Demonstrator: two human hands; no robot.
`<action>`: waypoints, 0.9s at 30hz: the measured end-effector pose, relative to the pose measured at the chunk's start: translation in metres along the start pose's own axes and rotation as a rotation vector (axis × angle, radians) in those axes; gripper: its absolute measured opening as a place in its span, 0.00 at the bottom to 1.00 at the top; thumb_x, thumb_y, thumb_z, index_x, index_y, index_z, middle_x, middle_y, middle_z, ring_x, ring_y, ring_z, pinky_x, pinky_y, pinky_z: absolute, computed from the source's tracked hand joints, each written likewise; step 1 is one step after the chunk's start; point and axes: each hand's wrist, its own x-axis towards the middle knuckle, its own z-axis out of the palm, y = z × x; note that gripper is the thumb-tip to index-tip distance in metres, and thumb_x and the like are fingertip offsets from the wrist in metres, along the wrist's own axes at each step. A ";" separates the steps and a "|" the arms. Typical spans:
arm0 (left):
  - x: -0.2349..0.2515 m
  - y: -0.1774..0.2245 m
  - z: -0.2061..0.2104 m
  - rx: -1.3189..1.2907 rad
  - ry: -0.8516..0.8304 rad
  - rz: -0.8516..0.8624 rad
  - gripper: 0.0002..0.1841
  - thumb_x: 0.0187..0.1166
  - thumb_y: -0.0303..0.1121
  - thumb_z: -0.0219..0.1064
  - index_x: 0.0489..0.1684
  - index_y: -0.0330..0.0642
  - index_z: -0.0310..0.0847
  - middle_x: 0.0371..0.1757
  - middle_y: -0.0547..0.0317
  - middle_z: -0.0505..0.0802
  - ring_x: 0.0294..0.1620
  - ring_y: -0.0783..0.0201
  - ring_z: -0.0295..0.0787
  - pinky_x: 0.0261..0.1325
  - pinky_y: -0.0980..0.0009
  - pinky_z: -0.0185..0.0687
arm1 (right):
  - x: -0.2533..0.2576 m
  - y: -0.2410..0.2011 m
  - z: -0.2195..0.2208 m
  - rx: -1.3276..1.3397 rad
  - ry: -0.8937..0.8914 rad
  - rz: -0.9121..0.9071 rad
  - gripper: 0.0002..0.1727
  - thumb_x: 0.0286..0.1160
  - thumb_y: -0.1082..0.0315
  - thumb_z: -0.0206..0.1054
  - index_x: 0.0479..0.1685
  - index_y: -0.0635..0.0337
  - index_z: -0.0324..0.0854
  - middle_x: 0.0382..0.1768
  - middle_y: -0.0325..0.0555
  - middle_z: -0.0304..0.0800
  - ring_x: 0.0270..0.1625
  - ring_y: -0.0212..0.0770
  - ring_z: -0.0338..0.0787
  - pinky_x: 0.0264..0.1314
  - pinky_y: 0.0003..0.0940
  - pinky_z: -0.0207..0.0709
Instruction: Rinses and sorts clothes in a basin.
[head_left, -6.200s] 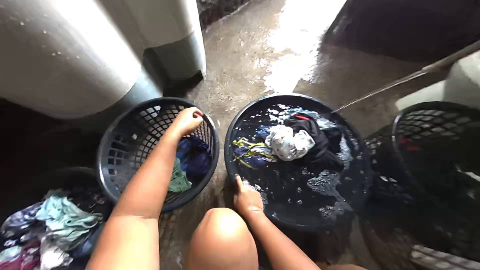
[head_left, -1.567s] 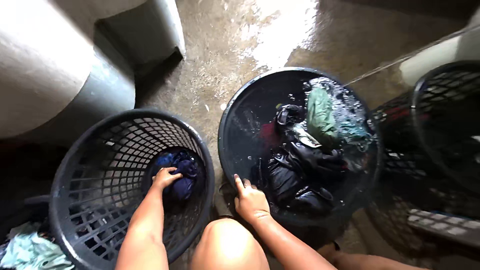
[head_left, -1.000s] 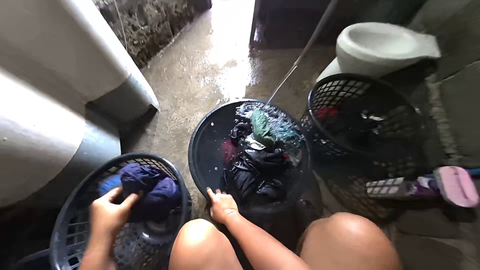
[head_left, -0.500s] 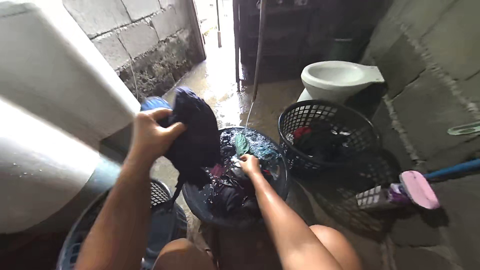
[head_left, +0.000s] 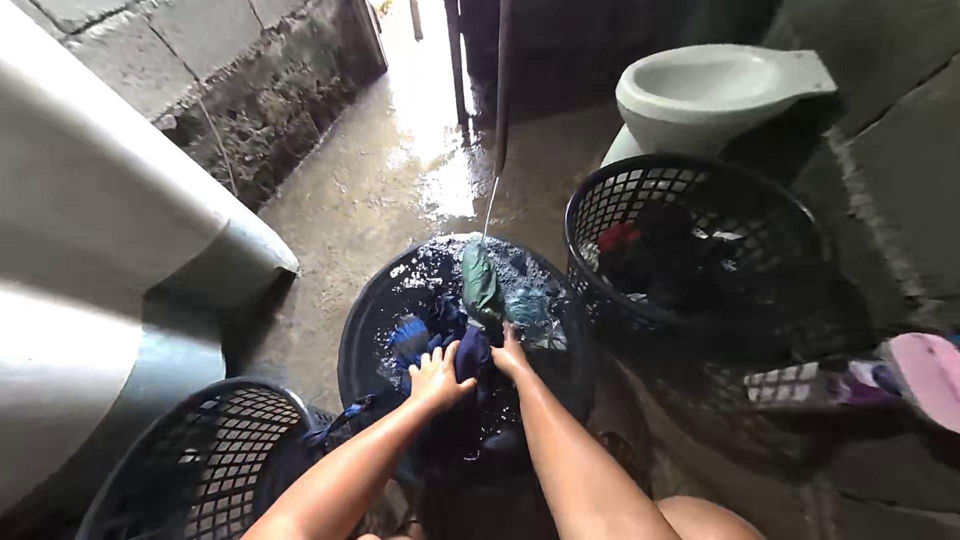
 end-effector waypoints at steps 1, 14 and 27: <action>0.004 -0.002 0.007 0.020 -0.001 -0.016 0.49 0.73 0.64 0.67 0.97 0.63 0.47 0.89 0.41 0.67 0.88 0.34 0.61 0.78 0.26 0.59 | -0.004 -0.001 0.005 -0.033 -0.048 0.053 0.45 0.83 0.66 0.65 0.97 0.59 0.41 0.89 0.64 0.61 0.89 0.59 0.66 0.90 0.56 0.60; 0.035 -0.060 0.012 0.115 -0.216 -0.243 0.27 0.88 0.40 0.60 0.81 0.32 0.71 0.81 0.31 0.77 0.84 0.32 0.69 0.81 0.31 0.62 | -0.030 -0.038 0.001 -0.483 -0.532 -0.015 0.31 0.87 0.47 0.62 0.72 0.66 0.81 0.72 0.63 0.84 0.77 0.57 0.81 0.82 0.60 0.68; -0.015 -0.050 -0.136 -0.729 0.632 0.492 0.08 0.81 0.28 0.66 0.51 0.37 0.88 0.48 0.59 0.93 0.48 0.71 0.89 0.57 0.66 0.86 | -0.004 -0.018 0.010 -0.243 -0.134 -0.208 0.40 0.78 0.63 0.70 0.92 0.55 0.61 0.91 0.69 0.52 0.91 0.62 0.61 0.91 0.54 0.60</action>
